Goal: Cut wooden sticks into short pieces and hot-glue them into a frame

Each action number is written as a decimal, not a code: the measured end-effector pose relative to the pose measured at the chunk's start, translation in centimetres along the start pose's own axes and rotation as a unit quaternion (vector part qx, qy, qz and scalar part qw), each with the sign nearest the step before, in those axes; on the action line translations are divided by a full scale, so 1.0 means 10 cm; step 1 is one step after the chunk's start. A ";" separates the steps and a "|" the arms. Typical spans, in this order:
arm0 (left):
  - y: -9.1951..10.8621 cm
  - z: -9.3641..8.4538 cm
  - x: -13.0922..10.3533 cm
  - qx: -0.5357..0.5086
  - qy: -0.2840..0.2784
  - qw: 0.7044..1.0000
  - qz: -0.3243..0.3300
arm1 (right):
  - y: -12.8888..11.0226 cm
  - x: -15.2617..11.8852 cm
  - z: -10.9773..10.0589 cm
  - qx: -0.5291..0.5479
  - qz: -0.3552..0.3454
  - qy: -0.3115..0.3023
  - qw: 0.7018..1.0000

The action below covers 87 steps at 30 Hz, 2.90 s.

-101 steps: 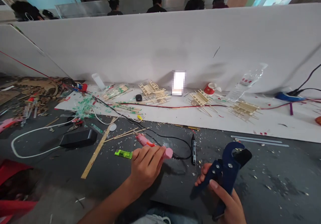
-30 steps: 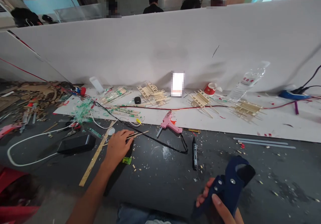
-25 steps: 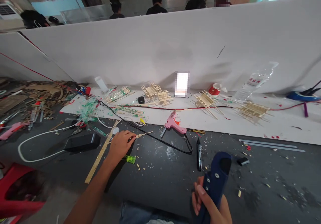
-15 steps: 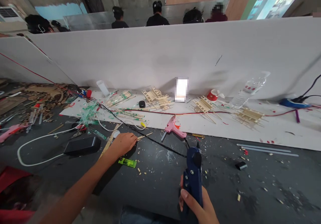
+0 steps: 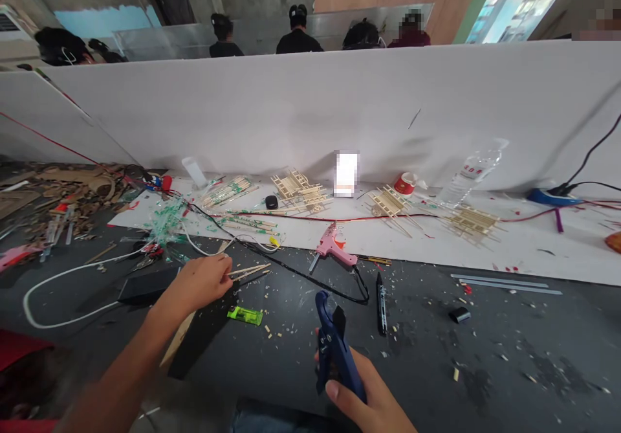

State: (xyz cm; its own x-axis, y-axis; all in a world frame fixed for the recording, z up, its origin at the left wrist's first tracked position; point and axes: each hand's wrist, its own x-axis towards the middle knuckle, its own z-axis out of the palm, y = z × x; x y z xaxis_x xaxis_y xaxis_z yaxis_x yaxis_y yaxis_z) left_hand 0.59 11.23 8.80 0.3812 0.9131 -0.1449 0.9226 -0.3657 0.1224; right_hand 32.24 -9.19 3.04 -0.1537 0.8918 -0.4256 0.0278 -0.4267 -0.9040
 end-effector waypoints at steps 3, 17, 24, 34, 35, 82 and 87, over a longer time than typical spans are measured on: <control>0.02 -0.13 -0.15 -0.094 0.037 0.995 0.008 | -0.05 0.02 0.00 0.002 -0.011 -0.014 1.000; 1.07 0.33 0.01 -0.420 0.020 0.907 0.036 | -0.26 0.24 -0.12 -0.153 -0.132 0.171 0.964; 0.97 0.65 0.09 -0.329 0.069 0.942 -0.004 | 0.28 0.13 -0.35 -0.522 -0.199 0.279 0.781; 0.24 -0.08 1.80 -0.221 0.163 0.958 -0.087 | 0.64 0.31 -0.10 -0.639 -0.315 0.312 0.628; 0.16 -0.11 1.96 -0.214 0.156 0.959 -0.103 | 0.65 0.33 -0.09 -0.645 -0.320 0.317 0.617; 1.01 0.00 -0.41 -0.636 -0.018 0.770 -0.040 | -1.13 0.69 0.04 -0.493 -0.580 0.019 0.648; 0.89 0.13 -0.40 -0.639 -0.025 0.768 -0.036 | -1.18 0.58 -0.09 -0.382 -0.610 0.048 0.692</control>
State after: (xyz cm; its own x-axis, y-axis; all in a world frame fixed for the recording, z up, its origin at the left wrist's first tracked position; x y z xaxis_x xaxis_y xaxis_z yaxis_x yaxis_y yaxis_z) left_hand 7.34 4.05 9.18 0.3631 0.9031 -0.2291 0.1421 0.1894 0.9716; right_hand 31.89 1.15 11.20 -0.4585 0.5389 0.7066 0.4553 0.8253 -0.3340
